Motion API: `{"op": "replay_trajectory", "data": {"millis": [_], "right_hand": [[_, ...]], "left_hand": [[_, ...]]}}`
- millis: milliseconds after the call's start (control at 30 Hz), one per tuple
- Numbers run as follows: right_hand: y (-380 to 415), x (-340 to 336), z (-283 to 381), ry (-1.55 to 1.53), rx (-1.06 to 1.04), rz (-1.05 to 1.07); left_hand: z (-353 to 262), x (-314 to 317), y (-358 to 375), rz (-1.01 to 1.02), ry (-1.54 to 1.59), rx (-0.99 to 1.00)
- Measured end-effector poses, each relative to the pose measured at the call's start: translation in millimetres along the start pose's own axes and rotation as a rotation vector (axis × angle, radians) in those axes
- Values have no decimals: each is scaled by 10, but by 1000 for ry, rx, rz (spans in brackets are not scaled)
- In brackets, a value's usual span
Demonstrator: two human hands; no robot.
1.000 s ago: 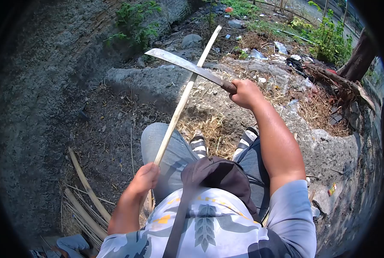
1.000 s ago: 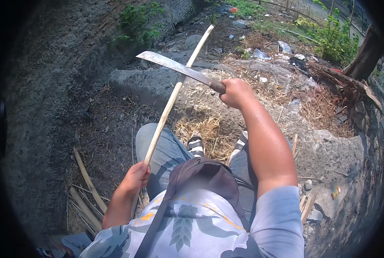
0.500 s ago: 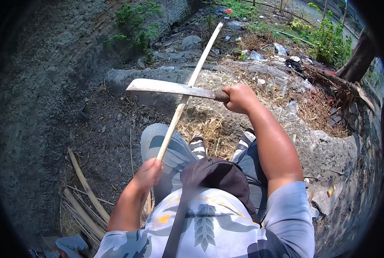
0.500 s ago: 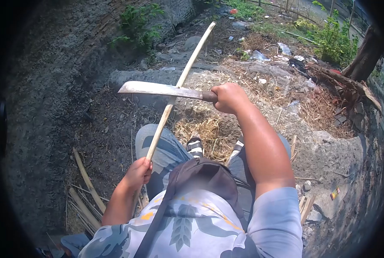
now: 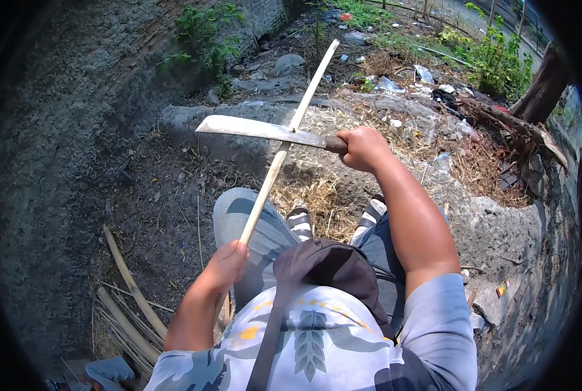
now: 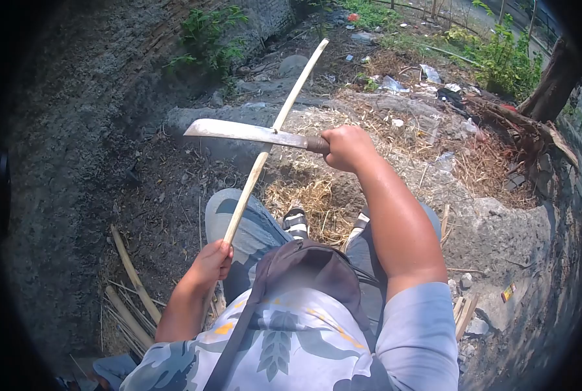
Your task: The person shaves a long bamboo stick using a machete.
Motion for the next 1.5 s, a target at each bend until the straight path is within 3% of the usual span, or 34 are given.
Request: {"op": "replay_trajectory", "data": {"millis": [167, 200, 333, 433, 500, 567, 667, 800, 900, 1000, 1100, 1133, 1500], "right_hand": [[97, 13, 302, 70, -53, 88], [115, 40, 422, 37, -191, 36], [142, 217, 665, 120, -379, 68], [27, 141, 300, 130, -298, -42], [-35, 24, -83, 47, 94, 6], [-1, -87, -341, -46, 278, -89], [-1, -36, -469, -62, 243, -84], [17, 66, 48, 13, 97, 64], [93, 242, 482, 132, -248, 121], [123, 350, 628, 162, -332, 180], [33, 184, 280, 118, -167, 58], [10, 95, 92, 63, 15, 42], [62, 88, 180, 106, -79, 10]], "left_hand": [[124, -15, -51, 24, 68, -21], [112, -14, -49, 24, 65, -18], [43, -52, -60, -34, -11, 16], [64, -99, 30, -57, -75, 34], [134, -163, 111, -76, -103, 38], [239, -166, 154, -71, -69, 35], [254, -161, 153, -61, -40, 31], [219, -148, 89, -65, 44, -14], [110, -110, 42, -42, 68, -5], [79, -45, 62, -15, 65, -10], [168, -39, 115, 8, 46, -21], [151, -28, 117, -1, 40, -27], [291, -75, 90, -12, 110, -39]]}}
Point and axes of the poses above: each hand's wrist, its own y-axis away from the middle knuckle, its own x-axis out of the palm, z = x × y, the point moved 9 cm from there along -y, towards the middle knuckle, and after that the axes turned 15 degrees about -y, right-handed, at the moved point
